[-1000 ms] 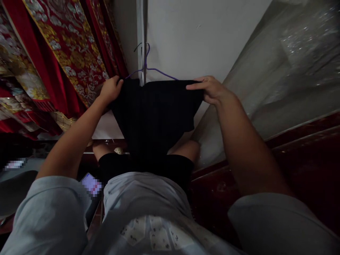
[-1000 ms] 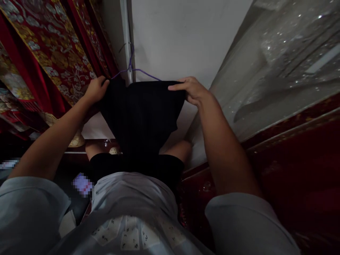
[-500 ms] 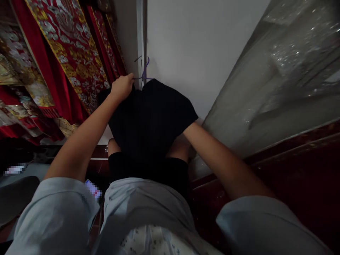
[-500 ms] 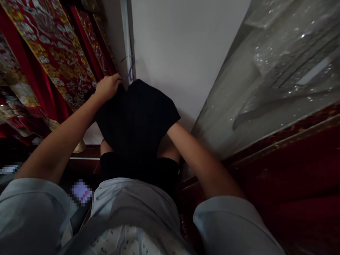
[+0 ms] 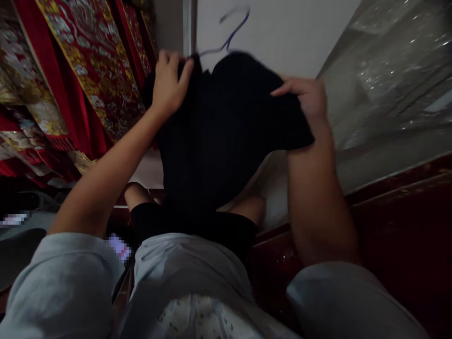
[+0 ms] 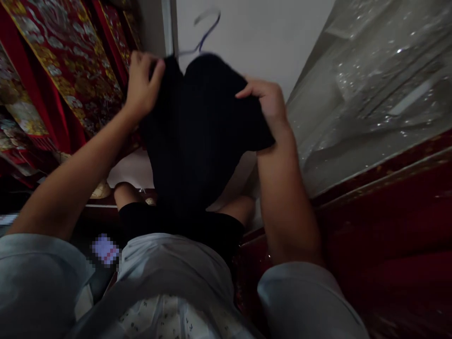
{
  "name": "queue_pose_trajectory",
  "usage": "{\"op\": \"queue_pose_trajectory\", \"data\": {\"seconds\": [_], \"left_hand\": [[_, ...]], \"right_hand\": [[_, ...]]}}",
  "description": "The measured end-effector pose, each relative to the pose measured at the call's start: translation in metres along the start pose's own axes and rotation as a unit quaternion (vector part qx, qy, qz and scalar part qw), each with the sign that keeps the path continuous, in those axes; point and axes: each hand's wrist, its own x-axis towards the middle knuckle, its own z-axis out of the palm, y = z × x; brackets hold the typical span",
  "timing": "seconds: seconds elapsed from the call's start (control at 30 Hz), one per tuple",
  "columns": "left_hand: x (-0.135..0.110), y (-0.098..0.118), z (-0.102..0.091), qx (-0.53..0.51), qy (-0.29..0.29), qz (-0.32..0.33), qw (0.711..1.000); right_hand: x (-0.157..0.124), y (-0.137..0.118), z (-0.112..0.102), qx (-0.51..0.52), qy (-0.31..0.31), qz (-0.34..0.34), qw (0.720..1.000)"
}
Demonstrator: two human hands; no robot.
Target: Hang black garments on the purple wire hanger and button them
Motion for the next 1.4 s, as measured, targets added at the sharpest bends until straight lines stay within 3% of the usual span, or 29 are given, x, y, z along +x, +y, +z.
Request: {"op": "queue_pose_trajectory", "data": {"seconds": [0.03,0.1,0.17,0.27,0.33,0.47,0.53,0.6,0.67,0.73,0.87,0.93,1.0,1.03,1.07,1.13,1.2,1.27,1.33,1.4], "left_hand": [[0.005,0.010,-0.010,-0.058,-0.040,-0.068,0.995],[0.010,0.023,-0.030,-0.212,-0.186,-0.176,0.943],[0.006,0.026,-0.046,-0.288,-0.277,-0.196,0.896],[-0.019,0.013,-0.062,-0.265,-0.320,-0.173,0.893],[-0.041,-0.007,-0.070,-0.219,-0.343,-0.186,0.894],[-0.072,-0.054,-0.089,-0.129,-0.384,-0.185,0.895],[-0.076,-0.070,-0.097,-0.130,-0.396,-0.182,0.891],[-0.076,-0.079,-0.100,-0.145,-0.374,-0.177,0.899],[-0.073,-0.083,-0.096,-0.158,-0.316,-0.171,0.920],[-0.068,-0.085,-0.083,-0.157,-0.253,-0.165,0.940],[-0.062,-0.085,-0.056,-0.120,-0.149,-0.122,0.974],[-0.067,-0.080,-0.050,-0.090,-0.019,-0.052,0.994],[-0.077,-0.071,-0.049,-0.053,0.111,0.041,0.992],[-0.083,-0.066,-0.048,-0.036,0.138,0.080,0.987],[-0.090,-0.062,-0.046,-0.018,0.129,0.109,0.986],[-0.104,-0.058,-0.034,0.021,0.029,0.131,0.991],[-0.115,-0.060,-0.014,0.052,-0.094,0.109,0.988],[-0.125,-0.068,0.009,0.069,-0.180,0.058,0.980],[-0.135,-0.076,0.029,0.072,-0.225,0.018,0.971],[-0.144,-0.080,0.043,0.064,-0.247,0.030,0.966]], "right_hand": [[-0.009,-0.007,0.005,0.023,-0.041,-0.028,0.998],[-0.030,-0.015,0.021,0.038,-0.145,-0.056,0.987],[-0.049,-0.016,0.044,-0.011,-0.235,-0.041,0.971],[-0.061,-0.003,0.074,-0.070,-0.311,-0.025,0.947],[-0.054,0.014,0.084,-0.086,-0.302,-0.042,0.948],[-0.017,0.062,0.075,-0.119,-0.162,-0.104,0.974],[-0.001,0.089,0.065,-0.111,-0.133,-0.085,0.981],[0.008,0.112,0.056,-0.090,-0.166,-0.006,0.982],[0.009,0.128,0.050,-0.058,-0.184,0.085,0.978],[0.008,0.131,0.045,-0.012,-0.142,0.132,0.981],[0.020,0.111,0.034,0.070,-0.046,0.133,0.988],[0.034,0.099,0.029,0.064,-0.014,0.129,0.989],[0.049,0.094,0.029,0.044,0.020,0.119,0.992],[0.056,0.093,0.031,0.038,0.030,0.113,0.992],[0.062,0.093,0.033,0.035,0.037,0.107,0.993],[0.071,0.096,0.039,0.045,0.046,0.098,0.993],[0.075,0.098,0.043,0.081,0.059,0.086,0.991],[0.073,0.101,0.041,0.115,0.078,0.076,0.987],[0.067,0.105,0.034,0.122,0.090,0.077,0.985],[0.055,0.112,0.023,0.111,0.094,0.094,0.985]]}}
